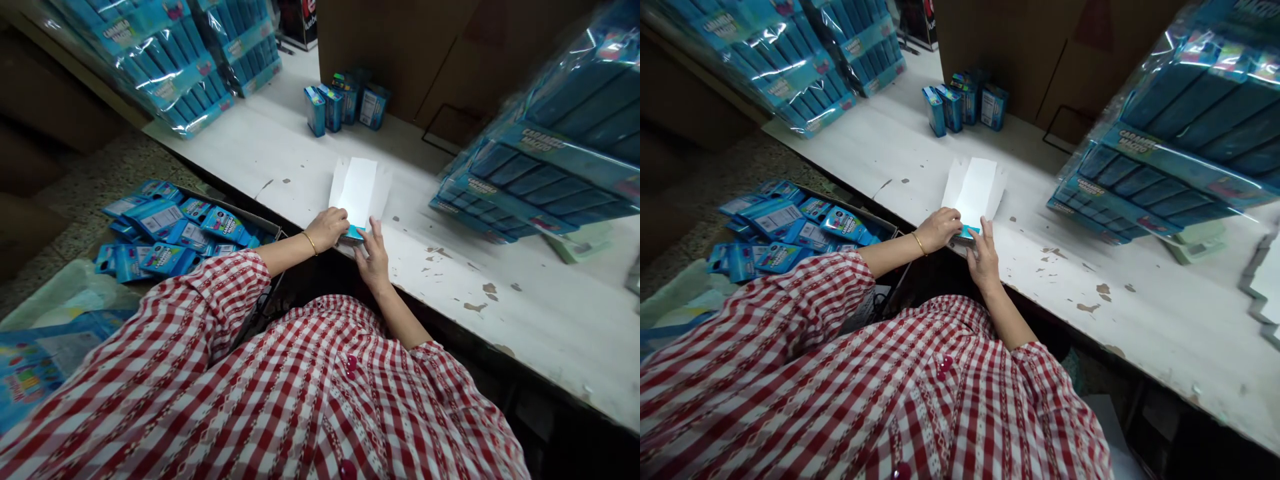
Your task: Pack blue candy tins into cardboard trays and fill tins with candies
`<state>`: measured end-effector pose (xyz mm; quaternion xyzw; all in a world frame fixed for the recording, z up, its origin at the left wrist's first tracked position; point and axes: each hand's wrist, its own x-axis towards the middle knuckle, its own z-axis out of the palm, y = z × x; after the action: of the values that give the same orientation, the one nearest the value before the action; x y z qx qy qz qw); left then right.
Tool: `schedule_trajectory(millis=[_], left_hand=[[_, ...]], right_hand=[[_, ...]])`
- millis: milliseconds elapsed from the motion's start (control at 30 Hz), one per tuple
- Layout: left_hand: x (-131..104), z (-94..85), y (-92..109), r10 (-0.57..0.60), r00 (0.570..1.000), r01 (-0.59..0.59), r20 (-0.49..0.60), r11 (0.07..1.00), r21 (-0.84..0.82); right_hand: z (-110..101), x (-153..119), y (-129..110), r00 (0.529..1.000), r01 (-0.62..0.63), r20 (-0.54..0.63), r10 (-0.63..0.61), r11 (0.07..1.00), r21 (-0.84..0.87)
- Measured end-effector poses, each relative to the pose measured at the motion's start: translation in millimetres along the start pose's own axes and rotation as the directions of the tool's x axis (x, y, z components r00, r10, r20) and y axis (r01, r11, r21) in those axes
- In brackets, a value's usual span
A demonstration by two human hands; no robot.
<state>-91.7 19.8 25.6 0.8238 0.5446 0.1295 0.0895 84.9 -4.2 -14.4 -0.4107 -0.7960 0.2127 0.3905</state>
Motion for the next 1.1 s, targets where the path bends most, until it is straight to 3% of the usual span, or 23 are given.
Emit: schedule_trajectory(millis=[100, 200, 367, 467, 600, 700, 767, 833, 867, 933, 967, 1033, 1100], left_hand=[[-5.3, -0.9, 2.8, 0.07, 0.997, -0.071, 0.013, 0.994, 0.089], [0.9, -6.4, 9.4, 0.086, 0.99, -0.097, 0.111, 0.991, 0.094], [28.4, -10.6, 21.9, -0.035, 0.931, -0.013, 0.364, 0.992, 0.127], [39.6, -6.0, 27.9, -0.081, 0.892, 0.029, 0.444, 0.992, 0.123], [41.4, 2.4, 32.9, -0.082, 0.877, 0.061, 0.474, 0.996, 0.061], [36.6, -2.4, 31.9, -0.023, 0.863, -0.023, 0.504, 0.996, 0.084], [32.4, -13.5, 26.1, 0.047, 0.91, -0.07, 0.412, 0.997, 0.042], [29.2, -26.7, 14.1, 0.048, 0.989, -0.041, 0.138, 0.998, -0.053], [28.5, -32.1, 5.8, -0.005, 1.0, 0.001, -0.03, 0.994, -0.105], [29.5, -37.6, -13.5, -0.173, 0.945, 0.115, -0.278, 0.97, -0.215], [31.4, -37.3, -23.4, -0.26, 0.908, 0.173, -0.33, 0.947, -0.273], [37.9, -31.6, -40.7, -0.417, 0.857, 0.293, -0.302, 0.877, -0.38], [47.5, -22.5, -52.1, -0.554, 0.812, 0.425, -0.185, 0.778, -0.463]], right_hand=[[1.5, 1.4, -1.6, 1.0, 0.015, -0.005, -0.015, 1.0, -0.017], [1.7, 2.7, -2.9, 1.0, 0.018, 0.013, -0.017, 0.999, -0.028], [-0.5, 5.9, -2.3, 0.997, -0.004, 0.076, 0.007, 0.999, -0.037], [-3.1, 7.3, -1.5, 0.996, -0.025, 0.085, 0.027, 0.999, -0.03], [-19.1, 5.9, -1.1, 0.99, -0.009, 0.139, 0.008, 1.0, 0.011], [-43.4, 8.9, -3.8, 0.995, 0.025, 0.1, -0.024, 1.0, -0.017], [-57.9, 15.9, -9.9, 1.0, 0.025, 0.016, -0.024, 0.994, -0.104], [-62.9, 25.6, -20.1, 1.0, 0.018, 0.005, -0.017, 0.977, -0.211], [-60.6, 30.4, -26.4, 0.998, 0.023, 0.059, -0.007, 0.963, -0.27], [-47.1, 37.7, -39.4, 0.966, 0.066, 0.255, 0.042, 0.913, -0.402], [-37.4, 39.6, -45.2, 0.932, 0.105, 0.355, 0.076, 0.879, -0.465], [-17.4, 39.0, -53.2, 0.87, 0.197, 0.479, 0.117, 0.807, -0.556], [-3.1, 32.4, -56.6, 0.834, 0.293, 0.544, 0.095, 0.759, -0.581]])
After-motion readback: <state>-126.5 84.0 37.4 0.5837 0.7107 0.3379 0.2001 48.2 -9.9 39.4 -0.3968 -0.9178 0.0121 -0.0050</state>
